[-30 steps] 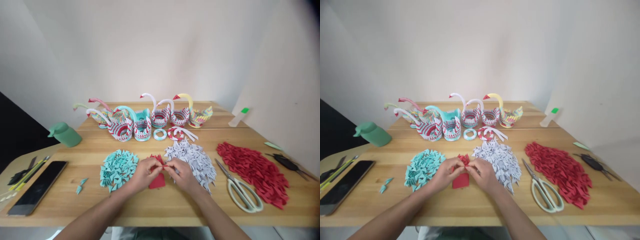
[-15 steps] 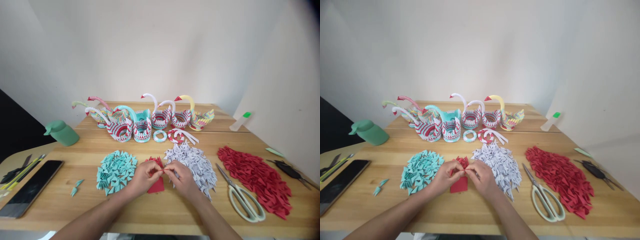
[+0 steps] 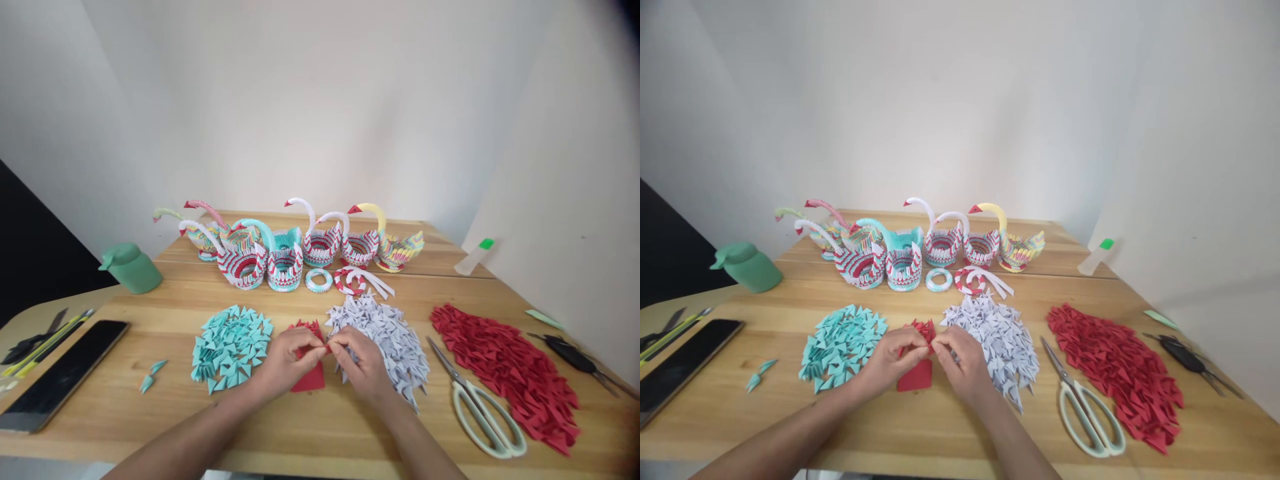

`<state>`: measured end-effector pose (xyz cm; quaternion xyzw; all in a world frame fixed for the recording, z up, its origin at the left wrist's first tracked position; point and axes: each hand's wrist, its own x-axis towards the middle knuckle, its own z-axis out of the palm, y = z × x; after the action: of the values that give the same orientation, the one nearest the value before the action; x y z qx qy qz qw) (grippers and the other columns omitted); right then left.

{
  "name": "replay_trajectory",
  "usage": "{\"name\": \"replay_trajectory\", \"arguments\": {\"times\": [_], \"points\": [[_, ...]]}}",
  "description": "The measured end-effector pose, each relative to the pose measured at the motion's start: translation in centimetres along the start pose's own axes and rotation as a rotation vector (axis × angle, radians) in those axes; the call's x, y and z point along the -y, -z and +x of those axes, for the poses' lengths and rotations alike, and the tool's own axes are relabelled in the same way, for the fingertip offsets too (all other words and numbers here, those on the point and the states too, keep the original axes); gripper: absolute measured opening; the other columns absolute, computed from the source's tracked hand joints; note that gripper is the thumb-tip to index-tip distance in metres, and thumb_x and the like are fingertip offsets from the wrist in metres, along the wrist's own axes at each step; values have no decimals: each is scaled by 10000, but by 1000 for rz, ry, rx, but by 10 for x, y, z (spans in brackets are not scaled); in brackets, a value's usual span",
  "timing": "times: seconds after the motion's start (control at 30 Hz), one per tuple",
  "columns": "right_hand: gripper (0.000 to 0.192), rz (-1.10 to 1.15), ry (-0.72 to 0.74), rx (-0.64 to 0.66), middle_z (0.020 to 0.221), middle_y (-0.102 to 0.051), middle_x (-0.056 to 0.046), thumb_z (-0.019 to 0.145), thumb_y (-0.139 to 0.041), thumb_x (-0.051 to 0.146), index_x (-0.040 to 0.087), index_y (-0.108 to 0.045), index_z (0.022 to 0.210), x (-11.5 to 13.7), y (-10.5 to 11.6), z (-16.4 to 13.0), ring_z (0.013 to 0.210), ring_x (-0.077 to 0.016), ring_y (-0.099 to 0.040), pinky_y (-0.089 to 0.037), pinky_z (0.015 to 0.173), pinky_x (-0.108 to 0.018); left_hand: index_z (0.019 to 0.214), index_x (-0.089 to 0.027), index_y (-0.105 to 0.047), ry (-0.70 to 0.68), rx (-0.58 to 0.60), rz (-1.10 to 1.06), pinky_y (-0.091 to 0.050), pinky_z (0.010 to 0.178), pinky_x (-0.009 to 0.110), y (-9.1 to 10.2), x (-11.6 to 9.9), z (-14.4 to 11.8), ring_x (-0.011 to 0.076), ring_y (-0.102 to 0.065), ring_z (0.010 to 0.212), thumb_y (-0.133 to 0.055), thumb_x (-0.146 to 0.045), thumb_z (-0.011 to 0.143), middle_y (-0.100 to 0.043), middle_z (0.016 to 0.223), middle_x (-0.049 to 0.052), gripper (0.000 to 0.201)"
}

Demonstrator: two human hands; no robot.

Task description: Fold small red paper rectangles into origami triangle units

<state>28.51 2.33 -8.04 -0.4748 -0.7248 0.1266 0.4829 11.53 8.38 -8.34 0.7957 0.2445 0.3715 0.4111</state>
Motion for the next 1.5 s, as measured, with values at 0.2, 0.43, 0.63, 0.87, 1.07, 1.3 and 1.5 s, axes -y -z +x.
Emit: {"name": "replay_trajectory", "arguments": {"times": [0.2,0.43,0.63,0.87,1.07,1.3,1.5], "points": [[131,-15,-1,-21,706,-601,-12,913,-503,210,207,-628,872,-2,-3,0,665,-152,-565,-436,617,-261,662,-143,-617,47,-46,-21,-401,638,234,3,-5,2,137,-542,629,-550,-242,841,-615,649,32,216],[50,-36,-84,-87,732,-631,-11,868,-577,216,221,-626,877,-4,-3,-2,650,-152,-603,-472,610,-260,739,-134,-604,312,38,-450,-445,662,261,6,-6,1,153,-596,680,-580,-431,834,-665,725,56,313],[121,-60,38,-82,759,-659,-19,876,-561,158,239,-629,933,-4,-2,-1,693,-163,-623,-491,625,-277,784,-121,-581,489,106,-877,-493,663,284,1,3,3,151,-650,641,-756,-424,690,-714,723,69,363],[298,-202,162,-105,1037,-678,-86,861,-574,138,264,-628,1125,-6,1,2,960,-239,-614,-505,822,-424,859,-119,-595,546,-42,-900,-500,664,280,-2,8,4,148,-657,641,-791,-422,643,-693,701,33,421],[235,-230,218,-96,942,-681,-67,843,-571,81,259,-660,969,-3,-3,1,913,-222,-607,-508,778,-404,875,-132,-617,519,-105,-835,-493,667,264,-2,6,5,135,-631,678,-768,-444,661,-694,823,42,408],[238,-325,282,-11,801,-688,-35,848,-513,61,244,-648,915,0,-4,0,791,-193,-593,-467,760,-380,991,-148,-652,428,-63,-654,-449,711,264,-1,4,5,175,-601,803,-671,-510,726,-683,876,61,448],[270,-344,280,-23,828,-688,-32,830,-512,35,254,-652,902,-3,-2,0,817,-199,-582,-472,762,-380,580,-130,-569,479,8,-406,-309,519,220,-1,12,4,96,-400,522,-630,-496,729,-490,529,-22,400]]}}
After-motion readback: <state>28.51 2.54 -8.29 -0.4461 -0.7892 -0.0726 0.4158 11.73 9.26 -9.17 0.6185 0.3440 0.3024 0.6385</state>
